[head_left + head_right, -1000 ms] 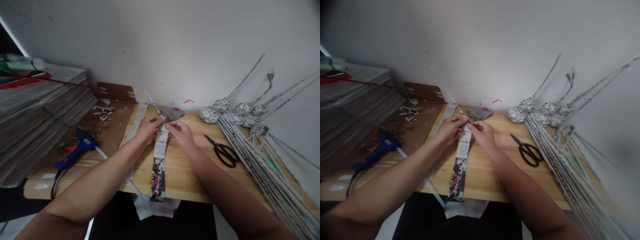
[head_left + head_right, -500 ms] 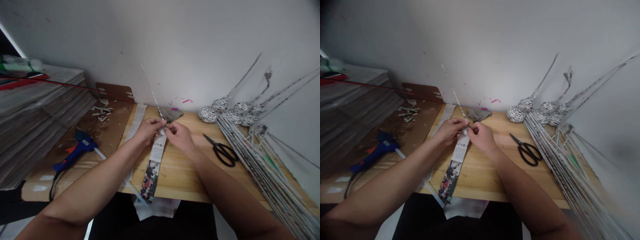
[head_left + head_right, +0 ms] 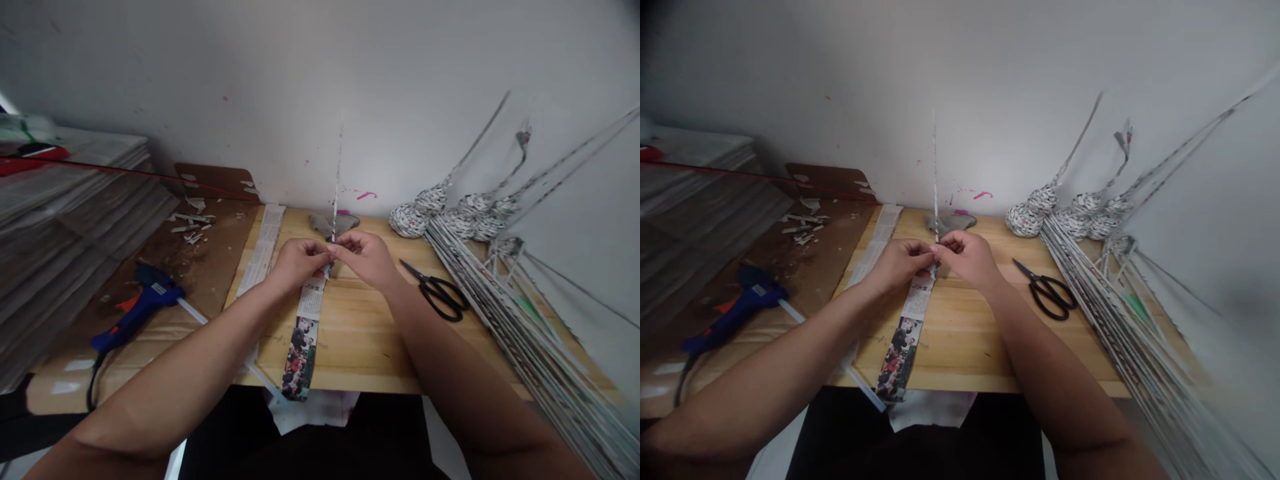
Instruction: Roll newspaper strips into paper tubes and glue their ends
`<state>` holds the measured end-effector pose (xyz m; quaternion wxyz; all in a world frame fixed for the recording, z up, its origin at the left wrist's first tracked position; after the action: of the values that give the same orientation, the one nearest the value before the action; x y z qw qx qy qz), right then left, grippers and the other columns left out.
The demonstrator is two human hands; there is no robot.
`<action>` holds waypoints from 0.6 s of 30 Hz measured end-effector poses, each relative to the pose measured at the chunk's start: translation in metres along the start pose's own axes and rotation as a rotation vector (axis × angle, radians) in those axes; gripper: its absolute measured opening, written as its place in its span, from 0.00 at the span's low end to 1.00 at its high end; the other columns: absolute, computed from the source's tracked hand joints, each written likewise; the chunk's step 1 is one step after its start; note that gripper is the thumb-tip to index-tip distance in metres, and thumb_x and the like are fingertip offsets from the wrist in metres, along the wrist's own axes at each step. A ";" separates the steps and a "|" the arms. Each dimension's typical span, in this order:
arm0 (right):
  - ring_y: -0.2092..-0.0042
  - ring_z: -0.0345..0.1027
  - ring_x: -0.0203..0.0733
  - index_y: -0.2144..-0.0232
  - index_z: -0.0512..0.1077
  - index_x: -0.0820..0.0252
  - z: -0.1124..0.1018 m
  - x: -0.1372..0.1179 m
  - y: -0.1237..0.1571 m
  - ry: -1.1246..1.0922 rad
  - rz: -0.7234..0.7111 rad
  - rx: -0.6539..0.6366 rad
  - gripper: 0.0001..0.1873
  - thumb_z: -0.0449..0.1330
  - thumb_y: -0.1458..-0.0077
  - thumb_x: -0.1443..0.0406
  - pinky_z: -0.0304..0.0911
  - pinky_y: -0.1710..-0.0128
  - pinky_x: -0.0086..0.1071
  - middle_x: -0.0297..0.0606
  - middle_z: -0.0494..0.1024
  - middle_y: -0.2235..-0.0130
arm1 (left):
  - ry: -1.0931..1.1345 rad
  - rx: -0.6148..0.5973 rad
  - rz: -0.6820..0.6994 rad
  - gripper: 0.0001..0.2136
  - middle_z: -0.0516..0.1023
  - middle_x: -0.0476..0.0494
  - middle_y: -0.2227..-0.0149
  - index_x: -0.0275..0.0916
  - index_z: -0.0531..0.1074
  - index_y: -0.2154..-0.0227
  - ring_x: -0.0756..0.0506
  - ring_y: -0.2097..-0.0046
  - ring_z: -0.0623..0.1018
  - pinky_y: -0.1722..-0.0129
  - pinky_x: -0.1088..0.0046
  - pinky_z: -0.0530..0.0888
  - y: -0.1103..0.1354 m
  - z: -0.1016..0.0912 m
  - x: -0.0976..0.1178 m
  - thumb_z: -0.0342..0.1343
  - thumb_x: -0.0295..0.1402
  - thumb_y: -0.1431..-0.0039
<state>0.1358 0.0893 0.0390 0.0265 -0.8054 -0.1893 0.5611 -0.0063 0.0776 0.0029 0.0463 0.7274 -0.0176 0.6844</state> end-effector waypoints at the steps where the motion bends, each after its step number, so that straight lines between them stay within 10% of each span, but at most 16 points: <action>1: 0.70 0.69 0.37 0.71 0.76 0.60 0.001 -0.002 0.001 0.004 -0.007 0.019 0.12 0.65 0.48 0.57 0.64 0.69 0.32 0.36 0.78 0.71 | -0.007 -0.004 0.004 0.15 0.76 0.45 0.74 0.35 0.78 0.74 0.51 0.75 0.72 0.76 0.74 0.73 0.000 0.001 -0.001 0.69 0.43 0.58; 18: 0.74 0.66 0.34 0.73 0.74 0.60 0.006 0.005 0.000 -0.255 0.148 -0.050 0.15 0.65 0.50 0.53 0.60 0.75 0.29 0.32 0.73 0.77 | 0.100 -0.049 -0.002 0.12 0.82 0.41 0.67 0.37 0.80 0.71 0.50 0.71 0.75 0.76 0.75 0.72 0.003 0.008 -0.004 0.71 0.38 0.59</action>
<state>0.1322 0.0902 0.0323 -0.0592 -0.7397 -0.1451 0.6544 0.0015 0.0734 -0.0016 0.0653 0.6910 -0.0313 0.7192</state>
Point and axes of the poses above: each hand's wrist, its own y-axis away from the middle knuckle, its own z-axis out of the palm, x = y × z, the point moved 7 cm from there along -y, towards the middle knuckle
